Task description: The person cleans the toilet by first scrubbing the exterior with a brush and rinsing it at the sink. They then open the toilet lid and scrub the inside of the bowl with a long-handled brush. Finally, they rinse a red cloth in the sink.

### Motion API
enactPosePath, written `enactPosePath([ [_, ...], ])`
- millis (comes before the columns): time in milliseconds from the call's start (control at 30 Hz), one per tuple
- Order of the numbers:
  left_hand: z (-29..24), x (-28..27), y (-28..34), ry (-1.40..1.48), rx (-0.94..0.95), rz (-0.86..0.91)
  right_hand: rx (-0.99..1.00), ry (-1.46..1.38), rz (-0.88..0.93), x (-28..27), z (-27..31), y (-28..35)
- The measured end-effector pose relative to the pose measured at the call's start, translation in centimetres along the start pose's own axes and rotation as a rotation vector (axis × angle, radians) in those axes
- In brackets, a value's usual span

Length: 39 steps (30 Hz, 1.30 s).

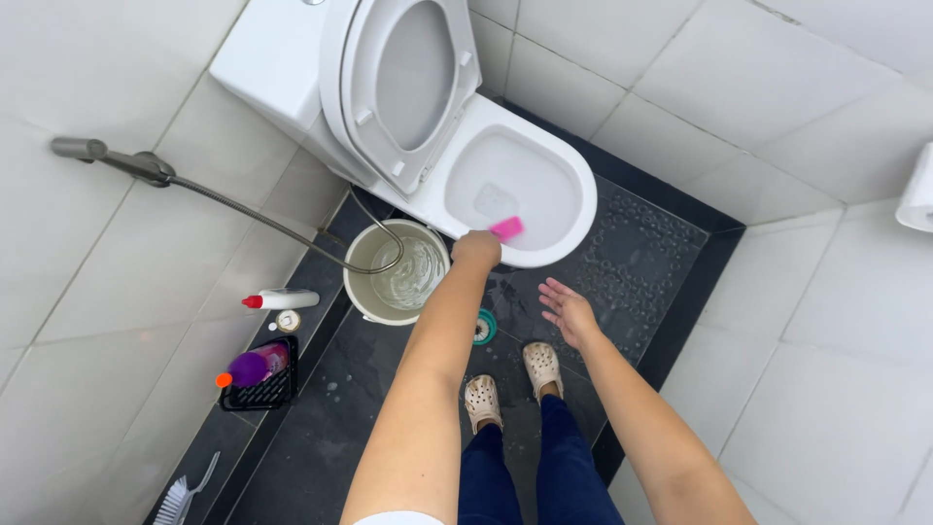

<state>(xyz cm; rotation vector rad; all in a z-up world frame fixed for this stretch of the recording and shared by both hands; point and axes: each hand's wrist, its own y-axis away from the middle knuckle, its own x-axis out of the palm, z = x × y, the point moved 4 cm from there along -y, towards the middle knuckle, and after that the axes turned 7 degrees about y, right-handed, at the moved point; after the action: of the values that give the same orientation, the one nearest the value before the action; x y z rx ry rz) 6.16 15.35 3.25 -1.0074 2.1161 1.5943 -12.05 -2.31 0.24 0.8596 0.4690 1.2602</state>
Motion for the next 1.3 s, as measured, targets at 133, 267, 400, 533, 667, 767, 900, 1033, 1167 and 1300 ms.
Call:
enactPosePath([
  [133,-0.8,1.6,-0.1,-0.016,-0.035,-0.114,-0.004,-0.007,-0.026,-1.7,-0.4,0.9],
  [267,-3.4,1.3,1.5,-0.077,0.05,0.115,0.011,-0.036,-0.062,-3.6,-1.5,0.4],
  [400,-1.3,6.0,-5.6,-0.225,0.22,0.264,0.012,-0.072,-0.066,-4.8,-1.6,-0.9],
  [533,1.5,12.0,-11.5,-0.081,0.202,0.052,0.015,-0.075,-0.036,-5.6,-0.9,-2.7],
  [667,0.6,16.1,-12.8,-0.053,0.176,0.122,-0.002,-0.061,-0.03,-6.7,1.3,-4.7],
  [767,-1.3,18.8,-10.1,0.187,0.141,0.208,-0.002,-0.067,-0.007,-8.0,2.0,-6.5],
  [900,-4.4,15.2,-2.7,1.187,-0.179,0.153,-0.001,-0.048,0.022,-10.3,1.8,-10.7],
  [1033,-1.5,22.3,-11.2,1.25,-0.166,0.081,-0.022,-0.038,0.015,-10.6,4.5,-10.8],
  [1167,-1.3,25.0,-18.8,1.414,-0.182,0.04,-0.047,0.034,0.051,-9.7,8.4,-9.0],
  [1300,-8.8,14.8,-7.4,1.759,-0.179,-0.029,-0.058,0.006,0.072,-9.9,10.2,-8.1],
])
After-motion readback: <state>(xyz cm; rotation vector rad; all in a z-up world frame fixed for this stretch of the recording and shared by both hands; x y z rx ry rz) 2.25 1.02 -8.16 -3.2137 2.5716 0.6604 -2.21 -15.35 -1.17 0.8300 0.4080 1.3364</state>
